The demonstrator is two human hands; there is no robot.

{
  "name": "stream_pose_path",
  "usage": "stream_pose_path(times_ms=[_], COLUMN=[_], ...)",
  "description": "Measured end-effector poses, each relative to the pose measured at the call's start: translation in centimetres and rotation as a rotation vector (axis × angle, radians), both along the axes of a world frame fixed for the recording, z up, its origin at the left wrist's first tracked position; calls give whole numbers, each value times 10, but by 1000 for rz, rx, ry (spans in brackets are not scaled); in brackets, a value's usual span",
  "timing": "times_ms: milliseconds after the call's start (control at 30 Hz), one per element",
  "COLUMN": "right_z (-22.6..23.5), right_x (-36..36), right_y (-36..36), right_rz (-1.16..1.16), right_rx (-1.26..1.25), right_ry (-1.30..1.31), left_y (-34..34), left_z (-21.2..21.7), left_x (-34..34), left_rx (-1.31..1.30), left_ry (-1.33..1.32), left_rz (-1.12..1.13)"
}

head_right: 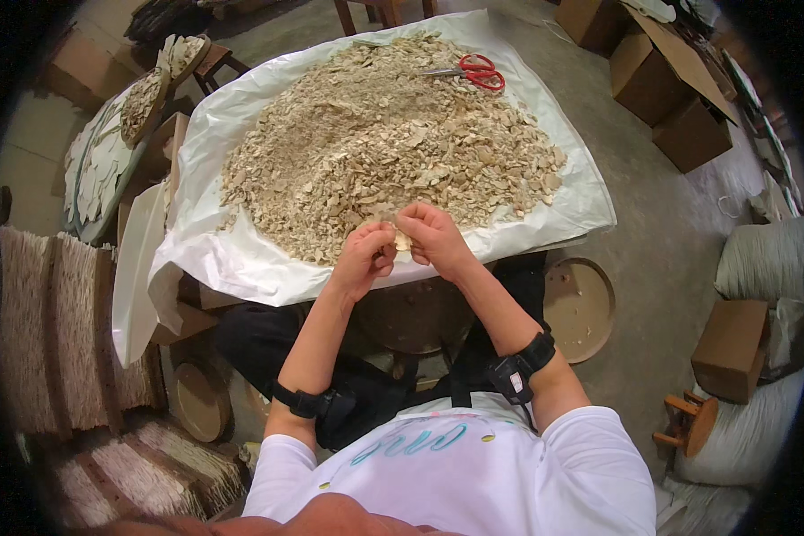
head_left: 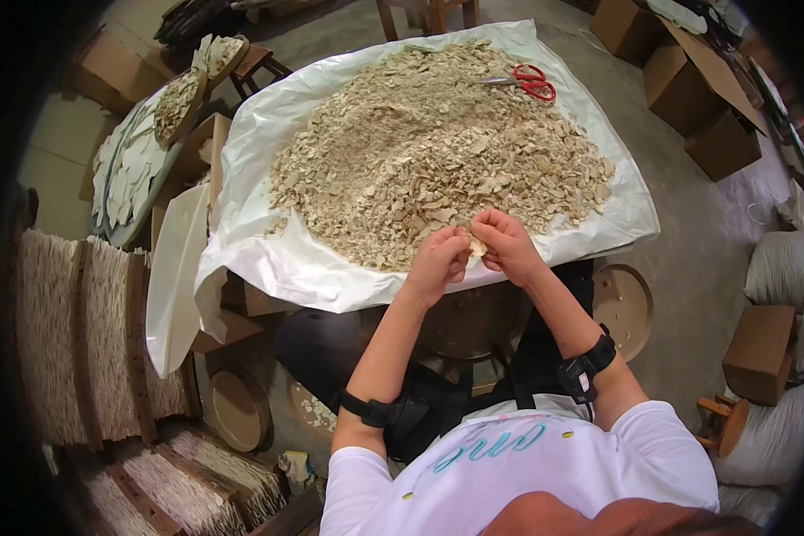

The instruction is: The recorder sorts and inspects dried seafood pieces on a cloth and uses scissors to trim individual pieces.

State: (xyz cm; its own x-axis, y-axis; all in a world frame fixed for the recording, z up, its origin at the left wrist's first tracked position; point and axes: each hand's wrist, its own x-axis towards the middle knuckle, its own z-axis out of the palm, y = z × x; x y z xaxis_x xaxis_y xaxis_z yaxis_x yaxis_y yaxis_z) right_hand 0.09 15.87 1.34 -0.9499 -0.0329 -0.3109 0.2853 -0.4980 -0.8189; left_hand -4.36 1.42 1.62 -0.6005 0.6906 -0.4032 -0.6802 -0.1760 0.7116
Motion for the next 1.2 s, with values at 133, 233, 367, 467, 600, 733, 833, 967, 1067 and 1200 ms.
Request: stream_pose_path(times_ms=[133,233,367,467,600,733,833,967,1067,1200], right_z=[-4,-1,7,3,6,5,1,3,1,-7], right_x=[-2,-2,-1,0,-1,-1,0,1,0,2], right_y=[-6,-11,-9,-5,-7,-7,-5,-6,-5,-10], right_rz=[-150,-214,-214,-194,-189,-196,-215,-219,-212,-330], right_rx=[465,323,64,-30,-2,76,132,176,311,704], right_ry=[183,116,16,-5,9,31,72,94,111,240], left_y=[5,2,-7,-1,2,2,2,0,0,6], left_z=[-4,-4,-11,-8,-1,1,-1,-3,-5,-5], left_x=[2,-1,-8,-3,2,5,5,4,2,7], left_rx=[-170,-48,223,155,32,-22,-35,-43,-72,-271], left_ry=[154,9,-147,-164,-104,-22,43,26,44,224], left_rz=[79,182,146,156,105,94,79,69,47,83])
